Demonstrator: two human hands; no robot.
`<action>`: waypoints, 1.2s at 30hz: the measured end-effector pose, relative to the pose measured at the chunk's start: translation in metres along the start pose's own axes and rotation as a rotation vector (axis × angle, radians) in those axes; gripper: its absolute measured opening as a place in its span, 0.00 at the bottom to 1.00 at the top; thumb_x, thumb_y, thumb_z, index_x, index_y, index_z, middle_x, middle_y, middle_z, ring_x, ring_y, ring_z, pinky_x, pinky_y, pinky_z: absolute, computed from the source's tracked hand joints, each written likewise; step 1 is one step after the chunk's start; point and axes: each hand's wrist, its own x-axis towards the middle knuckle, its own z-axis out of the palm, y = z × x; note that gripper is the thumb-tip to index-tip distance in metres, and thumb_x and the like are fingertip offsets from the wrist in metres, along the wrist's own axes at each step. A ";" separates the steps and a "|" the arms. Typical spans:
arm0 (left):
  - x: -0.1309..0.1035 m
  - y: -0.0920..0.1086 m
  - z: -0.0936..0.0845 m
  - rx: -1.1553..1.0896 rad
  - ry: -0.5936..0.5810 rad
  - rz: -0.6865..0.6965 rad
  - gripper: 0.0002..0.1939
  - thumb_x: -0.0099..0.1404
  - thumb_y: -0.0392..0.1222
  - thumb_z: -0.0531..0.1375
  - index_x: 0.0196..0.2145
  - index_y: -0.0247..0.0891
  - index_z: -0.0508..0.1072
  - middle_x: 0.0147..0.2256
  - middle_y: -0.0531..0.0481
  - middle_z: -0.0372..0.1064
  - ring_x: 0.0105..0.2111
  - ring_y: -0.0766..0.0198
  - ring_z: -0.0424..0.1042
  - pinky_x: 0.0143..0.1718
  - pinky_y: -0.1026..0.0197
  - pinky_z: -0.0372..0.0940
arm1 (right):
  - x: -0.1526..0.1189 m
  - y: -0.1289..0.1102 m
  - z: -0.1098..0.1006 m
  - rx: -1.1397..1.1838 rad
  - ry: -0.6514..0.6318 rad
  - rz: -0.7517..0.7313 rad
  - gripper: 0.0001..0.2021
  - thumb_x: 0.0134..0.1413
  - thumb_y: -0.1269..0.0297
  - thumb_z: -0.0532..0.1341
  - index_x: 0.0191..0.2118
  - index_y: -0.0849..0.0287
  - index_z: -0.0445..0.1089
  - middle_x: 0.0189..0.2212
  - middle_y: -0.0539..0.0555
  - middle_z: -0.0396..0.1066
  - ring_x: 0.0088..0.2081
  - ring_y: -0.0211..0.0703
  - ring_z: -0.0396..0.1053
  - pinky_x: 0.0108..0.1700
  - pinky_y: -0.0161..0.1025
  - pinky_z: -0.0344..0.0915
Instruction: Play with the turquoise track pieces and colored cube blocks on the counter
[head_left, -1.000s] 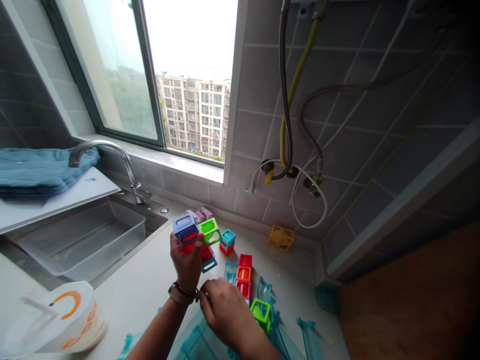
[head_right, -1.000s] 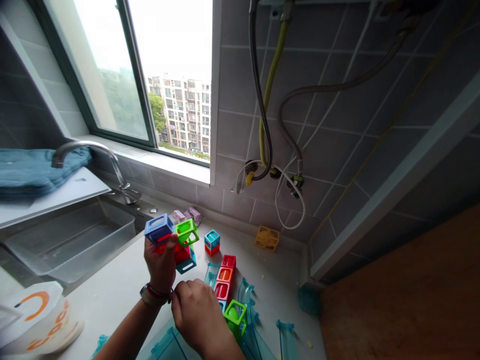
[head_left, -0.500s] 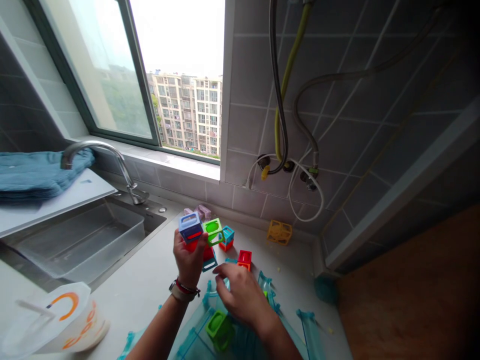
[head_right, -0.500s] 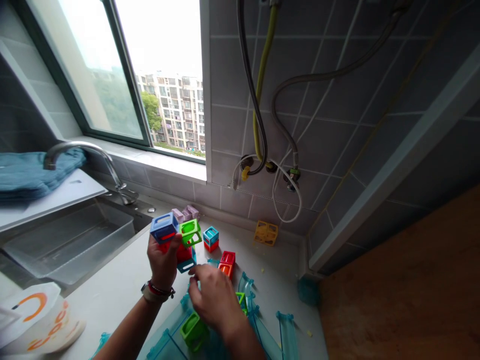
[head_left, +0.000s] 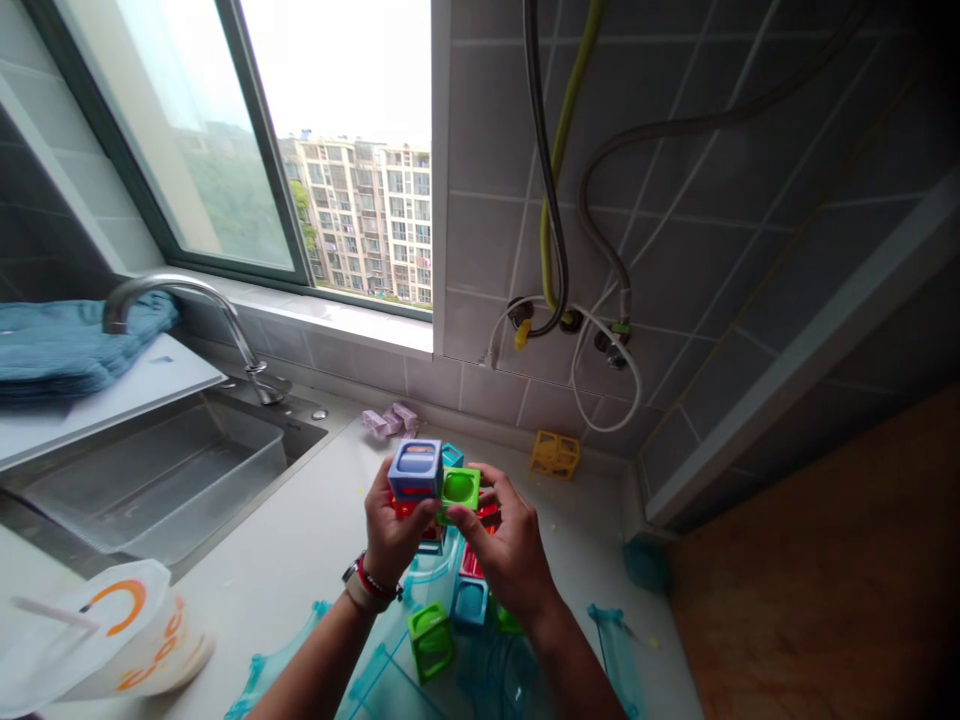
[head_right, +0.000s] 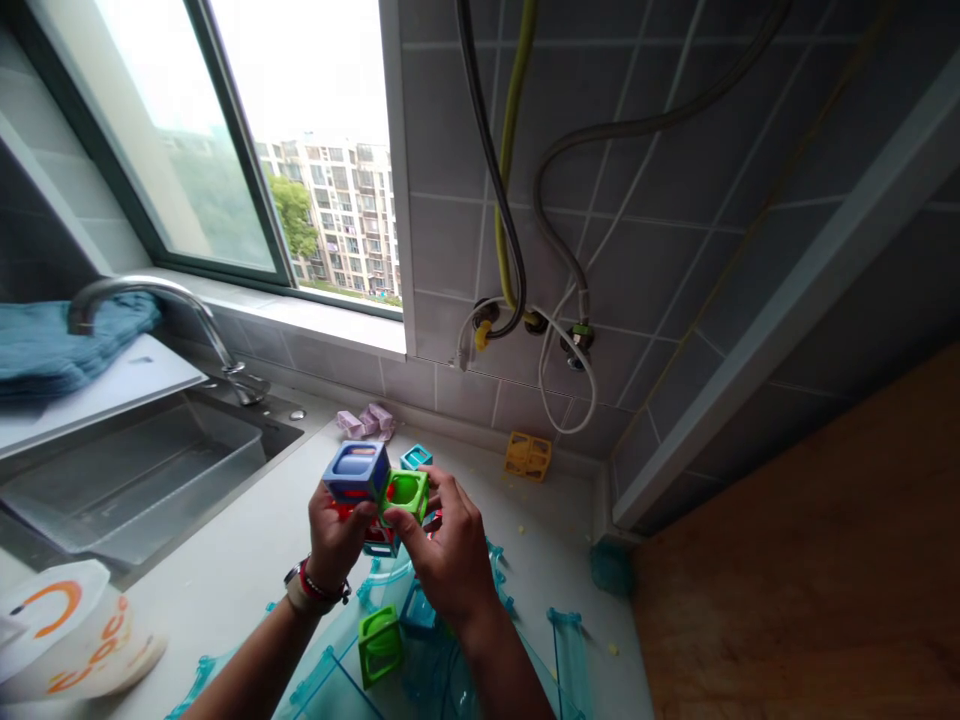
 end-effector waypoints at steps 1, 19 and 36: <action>0.001 -0.001 0.000 -0.004 -0.001 -0.016 0.29 0.49 0.56 0.75 0.43 0.36 0.76 0.33 0.46 0.77 0.30 0.58 0.76 0.33 0.60 0.71 | 0.000 0.001 0.000 0.006 0.006 0.001 0.22 0.59 0.52 0.68 0.56 0.54 0.72 0.43 0.55 0.77 0.39 0.46 0.74 0.40 0.39 0.71; 0.010 0.015 0.007 -0.556 -0.120 -0.575 0.37 0.58 0.75 0.61 0.40 0.33 0.77 0.31 0.42 0.76 0.28 0.58 0.76 0.27 0.60 0.71 | 0.011 0.006 -0.001 0.951 0.236 0.437 0.21 0.58 0.41 0.66 0.42 0.55 0.70 0.28 0.47 0.73 0.25 0.38 0.72 0.25 0.33 0.68; 0.027 0.016 -0.010 -1.145 0.022 -0.714 0.30 0.69 0.68 0.55 0.48 0.37 0.73 0.31 0.51 0.65 0.24 0.71 0.63 0.23 0.68 0.63 | 0.010 0.005 -0.001 0.894 0.166 0.440 0.23 0.61 0.45 0.64 0.54 0.54 0.72 0.30 0.49 0.75 0.26 0.41 0.73 0.27 0.36 0.71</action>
